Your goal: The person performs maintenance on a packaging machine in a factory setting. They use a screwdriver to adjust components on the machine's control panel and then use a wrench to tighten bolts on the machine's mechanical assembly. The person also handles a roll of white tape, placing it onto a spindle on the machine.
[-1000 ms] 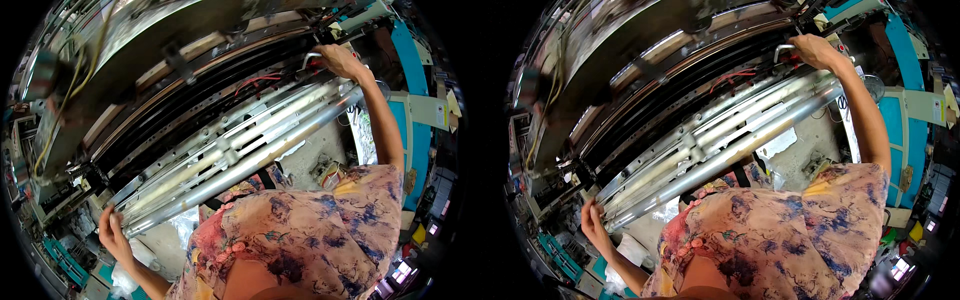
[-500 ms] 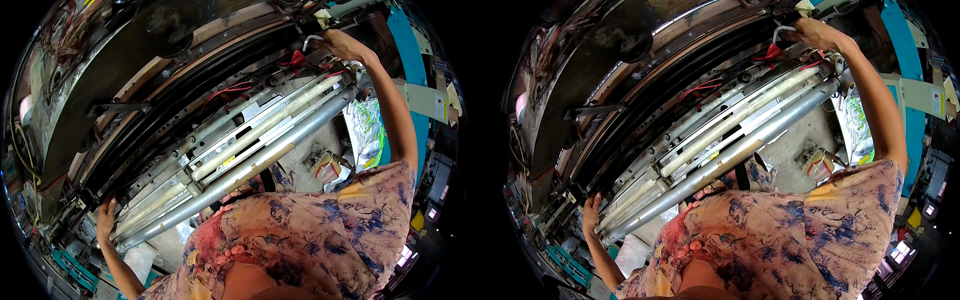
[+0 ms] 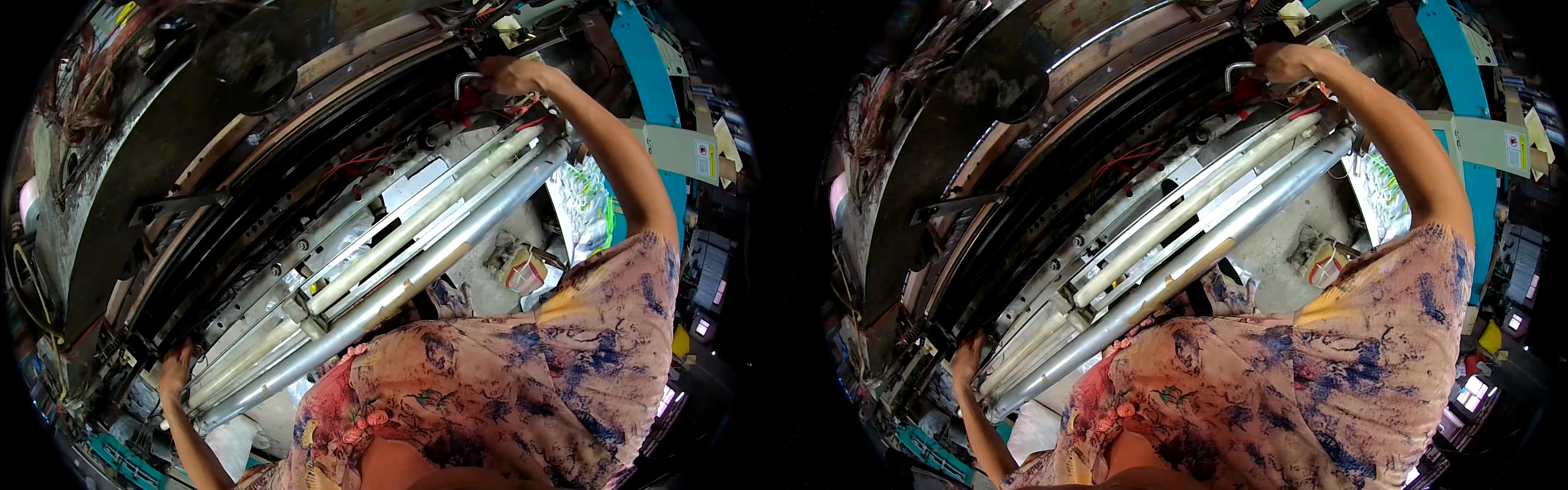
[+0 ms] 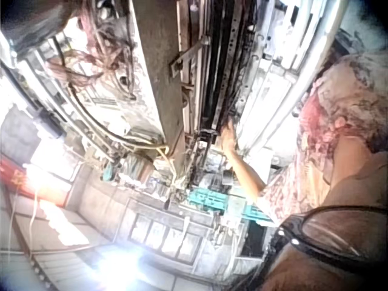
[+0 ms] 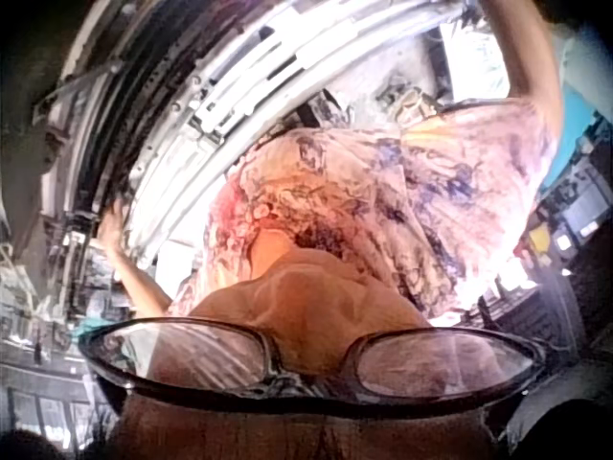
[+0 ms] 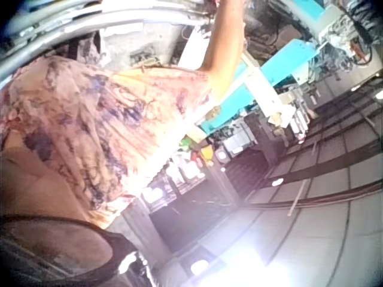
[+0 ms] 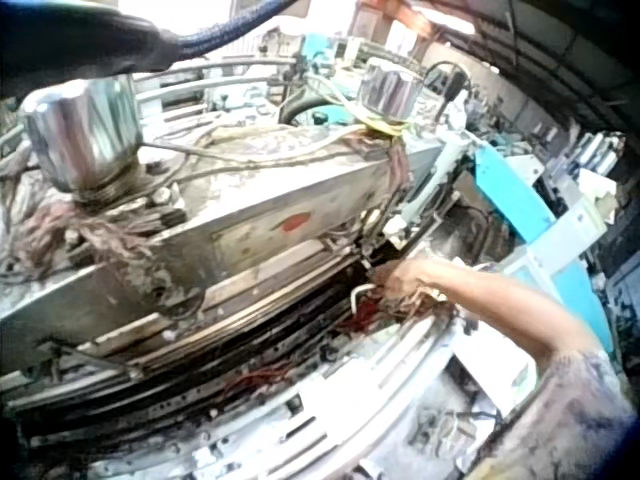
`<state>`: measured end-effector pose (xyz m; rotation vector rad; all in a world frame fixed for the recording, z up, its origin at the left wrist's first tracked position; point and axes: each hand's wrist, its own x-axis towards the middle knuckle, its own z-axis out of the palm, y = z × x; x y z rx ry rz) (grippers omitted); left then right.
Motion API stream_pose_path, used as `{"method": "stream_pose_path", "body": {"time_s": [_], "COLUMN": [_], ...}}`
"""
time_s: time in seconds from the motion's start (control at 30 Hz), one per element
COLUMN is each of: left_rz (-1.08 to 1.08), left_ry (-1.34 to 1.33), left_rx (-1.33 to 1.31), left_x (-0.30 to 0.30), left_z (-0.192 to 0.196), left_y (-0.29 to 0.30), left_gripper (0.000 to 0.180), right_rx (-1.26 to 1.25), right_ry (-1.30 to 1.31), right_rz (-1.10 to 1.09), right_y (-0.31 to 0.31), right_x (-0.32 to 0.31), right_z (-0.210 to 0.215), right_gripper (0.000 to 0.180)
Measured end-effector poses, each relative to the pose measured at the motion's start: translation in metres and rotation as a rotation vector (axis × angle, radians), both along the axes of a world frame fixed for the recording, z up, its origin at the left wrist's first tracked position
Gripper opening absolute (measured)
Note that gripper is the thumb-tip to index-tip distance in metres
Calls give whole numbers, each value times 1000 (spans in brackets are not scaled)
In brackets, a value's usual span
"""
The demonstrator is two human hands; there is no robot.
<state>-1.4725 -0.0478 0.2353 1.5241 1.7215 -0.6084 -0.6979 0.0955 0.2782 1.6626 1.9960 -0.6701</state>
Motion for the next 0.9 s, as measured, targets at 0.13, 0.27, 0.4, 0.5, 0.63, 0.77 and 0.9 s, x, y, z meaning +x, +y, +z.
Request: {"method": "stream_pose_path", "body": {"time_s": [0.13, 0.27, 0.4, 0.5, 0.63, 0.77, 0.9], "left_rz": [16, 62, 79, 144, 165, 261, 397], "left_ry": [-66, -208, -217, -115, -228, 16, -70], "left_rx": [-9, -57, 13, -46, -13, 103, 184], "left_x": [-4, -20, -5, 1, 5, 15, 8], "left_z": [-14, -29, -24, -17, -6, 15, 27], "left_y": [0, -2, -3, 0, -3, -1, 9], "left_gripper": [59, 58, 59, 61, 68, 82, 90], "right_rx": [-106, -278, -197, -364, -350, -186, -149], "right_ry": [-44, -54, 29, -156, -181, -198, -245], "right_rz": [37, -87, 121, 96, 51, 36, 48], "right_y": [-4, 0, -7, -5, -9, -12, -2], "right_x": [-1, -23, -14, -14, -26, -24, -29], "right_z": [-21, -18, -27, -23, 12, 11, 24], "right_gripper": [46, 49, 42, 45, 46, 44, 40]}}
